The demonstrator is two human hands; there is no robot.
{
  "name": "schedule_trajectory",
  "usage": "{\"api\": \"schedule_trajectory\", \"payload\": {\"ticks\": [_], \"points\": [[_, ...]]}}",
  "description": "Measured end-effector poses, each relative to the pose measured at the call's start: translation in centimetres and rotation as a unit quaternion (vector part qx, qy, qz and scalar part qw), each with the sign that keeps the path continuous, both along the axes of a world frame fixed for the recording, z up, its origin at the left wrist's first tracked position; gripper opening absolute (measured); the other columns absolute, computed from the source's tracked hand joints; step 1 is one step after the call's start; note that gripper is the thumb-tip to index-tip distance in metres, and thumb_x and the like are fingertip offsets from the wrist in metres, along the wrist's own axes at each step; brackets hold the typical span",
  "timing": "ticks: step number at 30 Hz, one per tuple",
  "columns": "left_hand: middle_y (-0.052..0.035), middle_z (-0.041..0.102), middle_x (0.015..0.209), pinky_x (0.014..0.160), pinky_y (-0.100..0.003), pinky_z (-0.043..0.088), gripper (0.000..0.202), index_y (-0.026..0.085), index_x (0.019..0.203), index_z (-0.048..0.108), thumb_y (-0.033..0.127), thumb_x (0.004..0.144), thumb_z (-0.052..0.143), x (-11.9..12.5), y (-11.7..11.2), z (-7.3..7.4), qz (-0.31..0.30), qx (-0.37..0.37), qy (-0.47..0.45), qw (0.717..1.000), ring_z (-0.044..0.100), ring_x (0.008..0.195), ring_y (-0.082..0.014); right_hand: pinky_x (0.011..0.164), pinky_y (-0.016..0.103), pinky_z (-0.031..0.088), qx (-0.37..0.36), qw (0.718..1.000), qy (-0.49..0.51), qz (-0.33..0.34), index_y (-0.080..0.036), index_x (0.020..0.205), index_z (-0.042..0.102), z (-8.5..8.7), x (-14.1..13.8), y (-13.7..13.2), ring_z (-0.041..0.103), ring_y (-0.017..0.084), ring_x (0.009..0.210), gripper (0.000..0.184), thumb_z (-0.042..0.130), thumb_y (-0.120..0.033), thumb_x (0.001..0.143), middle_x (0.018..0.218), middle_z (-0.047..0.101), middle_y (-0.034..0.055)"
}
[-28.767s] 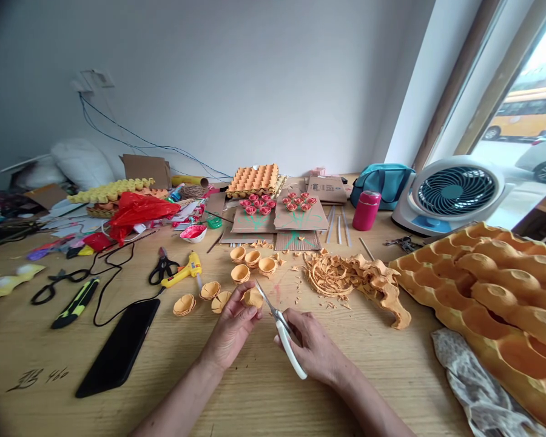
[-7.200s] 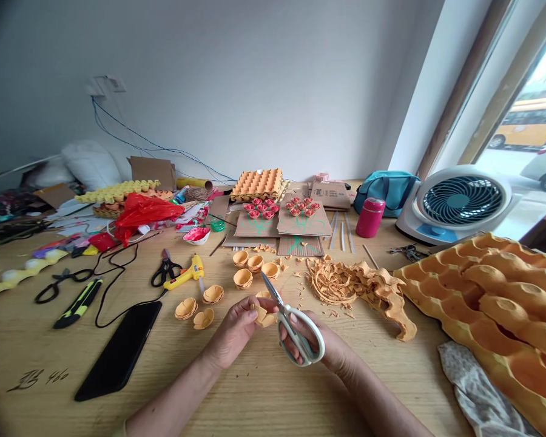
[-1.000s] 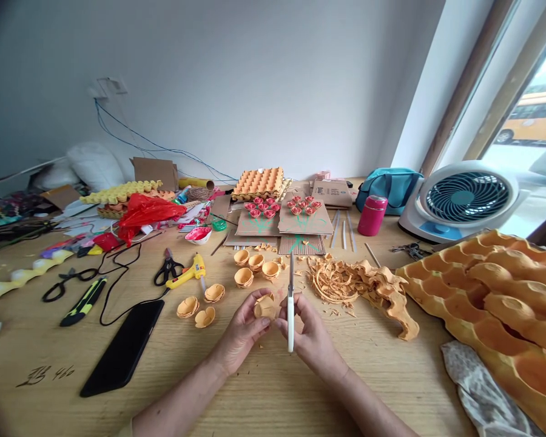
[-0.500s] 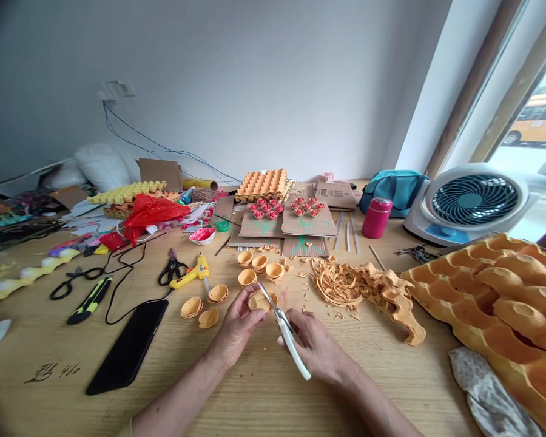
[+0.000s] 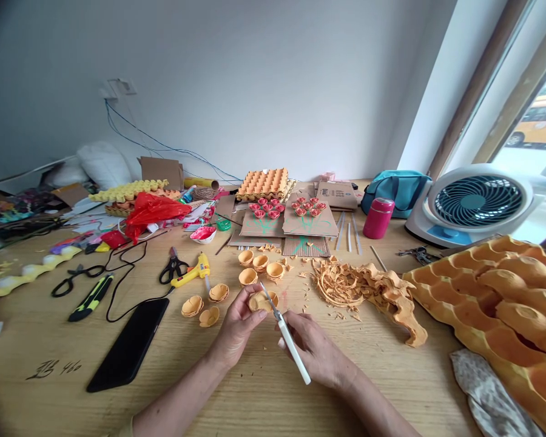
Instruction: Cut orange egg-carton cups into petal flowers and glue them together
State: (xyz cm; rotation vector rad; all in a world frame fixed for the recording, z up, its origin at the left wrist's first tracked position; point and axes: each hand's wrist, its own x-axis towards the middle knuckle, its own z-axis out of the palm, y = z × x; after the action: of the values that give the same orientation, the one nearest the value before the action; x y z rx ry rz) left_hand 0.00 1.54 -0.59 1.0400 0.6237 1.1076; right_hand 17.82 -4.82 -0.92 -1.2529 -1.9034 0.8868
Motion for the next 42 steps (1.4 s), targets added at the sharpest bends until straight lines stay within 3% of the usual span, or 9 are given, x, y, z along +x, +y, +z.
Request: {"api": "schedule_trajectory", "payload": {"ticks": [8,22,42], "points": [[-0.0006,0.068,0.09,0.083,-0.028,0.047,0.043,0.019,0.102,0.061,0.024,0.066,0.084,0.2,-0.5,0.6,0.014,-0.006,0.001,1.0,0.061,0.085,-0.015,0.082,0.036,0.043,0.011,1.0,-0.003,0.023,-0.021,0.092,0.051,-0.7,0.2,0.2,0.053,0.022,0.083,0.028,0.043,-0.047,0.097,0.087,0.057,0.003],[0.0033,0.062,0.083,0.075,-0.023,0.042,0.044,0.02,0.103,0.061,0.024,0.066,0.085,-0.1,-0.1,0.2,-0.008,0.006,0.011,1.0,0.053,0.078,-0.011,0.083,0.038,0.041,0.026,1.0,-0.014,0.011,-0.022,0.087,0.048,-1.4,0.1,0.3,0.049,0.023,0.086,0.03,0.043,-0.049,0.098,0.088,0.057,0.0046],[0.0026,0.061,0.084,0.076,-0.023,0.043,0.044,0.023,0.109,0.062,0.024,0.07,0.082,-0.4,0.5,-0.3,0.006,0.006,-0.019,1.0,0.053,0.079,-0.0118,0.076,0.037,0.04,0.004,1.0,-0.01,-0.009,-0.021,0.078,0.046,-0.7,-0.1,0.1,0.048,0.022,0.079,0.032,0.043,-0.047,0.095,0.08,0.055,0.004]]}}
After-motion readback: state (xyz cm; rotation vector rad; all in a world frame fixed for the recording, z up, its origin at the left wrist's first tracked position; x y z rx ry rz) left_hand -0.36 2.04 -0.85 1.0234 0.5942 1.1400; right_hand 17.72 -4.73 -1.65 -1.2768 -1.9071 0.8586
